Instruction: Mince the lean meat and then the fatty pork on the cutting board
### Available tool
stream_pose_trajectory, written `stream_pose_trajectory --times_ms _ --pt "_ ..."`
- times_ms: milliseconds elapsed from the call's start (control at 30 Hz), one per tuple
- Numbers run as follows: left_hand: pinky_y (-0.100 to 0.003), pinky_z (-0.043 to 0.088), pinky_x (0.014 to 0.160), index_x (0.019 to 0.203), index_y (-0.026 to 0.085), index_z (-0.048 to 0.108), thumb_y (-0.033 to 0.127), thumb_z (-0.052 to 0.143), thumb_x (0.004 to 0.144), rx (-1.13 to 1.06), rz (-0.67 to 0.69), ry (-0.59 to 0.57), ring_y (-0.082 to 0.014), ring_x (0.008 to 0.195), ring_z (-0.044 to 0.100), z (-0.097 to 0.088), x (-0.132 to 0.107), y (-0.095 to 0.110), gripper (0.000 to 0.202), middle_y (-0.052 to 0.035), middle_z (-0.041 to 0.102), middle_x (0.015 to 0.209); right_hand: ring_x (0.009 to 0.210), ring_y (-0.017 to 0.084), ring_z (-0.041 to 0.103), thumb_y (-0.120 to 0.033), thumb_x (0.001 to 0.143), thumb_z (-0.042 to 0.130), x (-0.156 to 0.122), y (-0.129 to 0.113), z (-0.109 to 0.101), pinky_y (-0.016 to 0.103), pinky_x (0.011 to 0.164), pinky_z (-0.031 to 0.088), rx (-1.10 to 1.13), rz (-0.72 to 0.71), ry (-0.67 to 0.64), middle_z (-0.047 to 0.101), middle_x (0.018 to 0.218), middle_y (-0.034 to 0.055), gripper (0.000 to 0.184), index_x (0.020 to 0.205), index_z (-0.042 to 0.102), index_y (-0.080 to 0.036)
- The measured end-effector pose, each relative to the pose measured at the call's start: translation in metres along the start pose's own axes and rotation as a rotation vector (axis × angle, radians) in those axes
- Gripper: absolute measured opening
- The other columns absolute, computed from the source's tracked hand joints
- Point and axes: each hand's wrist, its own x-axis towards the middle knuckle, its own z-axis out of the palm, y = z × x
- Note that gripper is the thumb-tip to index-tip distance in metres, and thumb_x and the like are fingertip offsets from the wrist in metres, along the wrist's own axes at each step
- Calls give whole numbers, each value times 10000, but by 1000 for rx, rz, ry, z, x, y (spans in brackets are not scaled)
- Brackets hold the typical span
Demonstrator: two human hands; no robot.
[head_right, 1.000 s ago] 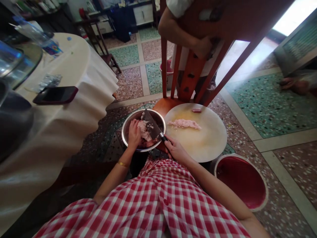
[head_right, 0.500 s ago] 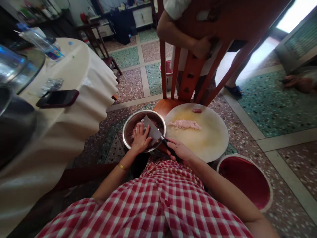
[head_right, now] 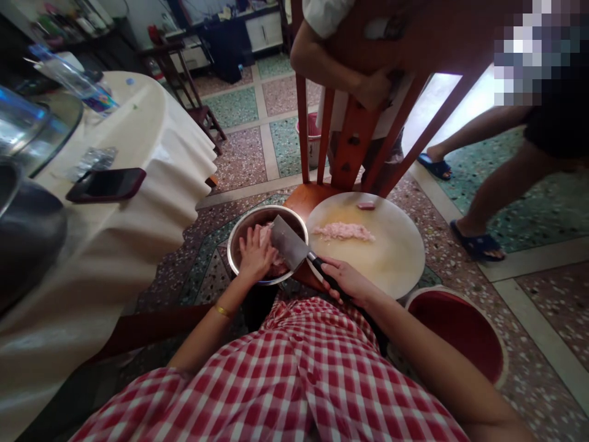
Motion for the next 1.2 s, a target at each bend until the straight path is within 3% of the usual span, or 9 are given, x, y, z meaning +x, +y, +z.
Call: stream_pose_trajectory --times_ms 133,400,500,600,733,833,933,1067,1200 --pt "-578 49 1058 1363 271 320 514 452 803 -66 165 -68 -325 1367 28 1 -3 17 625 -81 130 1491 315 51 387 -364 829 485 4 5 4 135 261 295 22 14 -54 518 562 -43 473 1289 433 -268" --pt "-574 52 1059 1368 245 311 466 332 866 -1 -2 -80 -298 1371 19 5 19 -21 549 -82 107 1494 308 44 377 -381 815 530 -13 19 -22 134 270 267 40 -10 -79 530 558 -37 493 1280 455 -236" --pt "-577 84 1058 1305 228 429 465 319 866 28 -122 -146 -310 1366 72 5 20 -36 511 -77 195 1476 311 51 383 -417 806 537 -25 36 -41 144 273 265 91 -44 23 527 561 -37 564 1322 403 -232" --pt "-582 90 1058 1320 170 406 457 323 860 18 -230 -60 -319 1361 99 -1 22 -35 549 -118 227 1460 310 57 379 -465 793 536 -39 64 -61 160 278 286 188 -152 256 507 554 -54 655 1365 317 -231" --pt "-490 95 1104 1379 135 284 415 279 880 -295 -70 124 -255 1372 94 -5 22 20 572 -124 204 1468 318 61 370 -464 776 554 -57 105 -90 171 289 309 319 -300 618 472 537 -85 689 1369 283 -245" --pt "-386 129 1125 1397 193 236 391 277 893 -599 182 15 -182 1369 132 13 16 91 542 -69 208 1474 330 61 375 -439 778 559 -64 128 -112 172 297 314 339 -322 748 472 541 -89 673 1365 292 -245" --pt "-389 124 1126 1386 195 260 364 292 894 -656 207 -89 -174 1372 112 51 19 146 521 -71 242 1462 331 65 378 -438 780 553 -62 140 -130 172 291 310 348 -301 777 474 535 -88 683 1371 286 -225" --pt "-452 81 1114 1362 148 306 319 311 886 -501 -48 -9 -208 1377 61 101 49 165 506 -135 218 1461 327 68 380 -436 782 544 -47 140 -146 176 288 323 381 -297 747 477 527 -90 721 1393 236 -209" --pt "-456 108 1102 1365 65 281 285 323 878 -396 -179 18 -246 1372 74 119 77 157 535 -221 171 1451 320 69 384 -431 785 533 -26 129 -147 172 282 321 336 -270 690 479 506 -86 704 1386 260 -184"
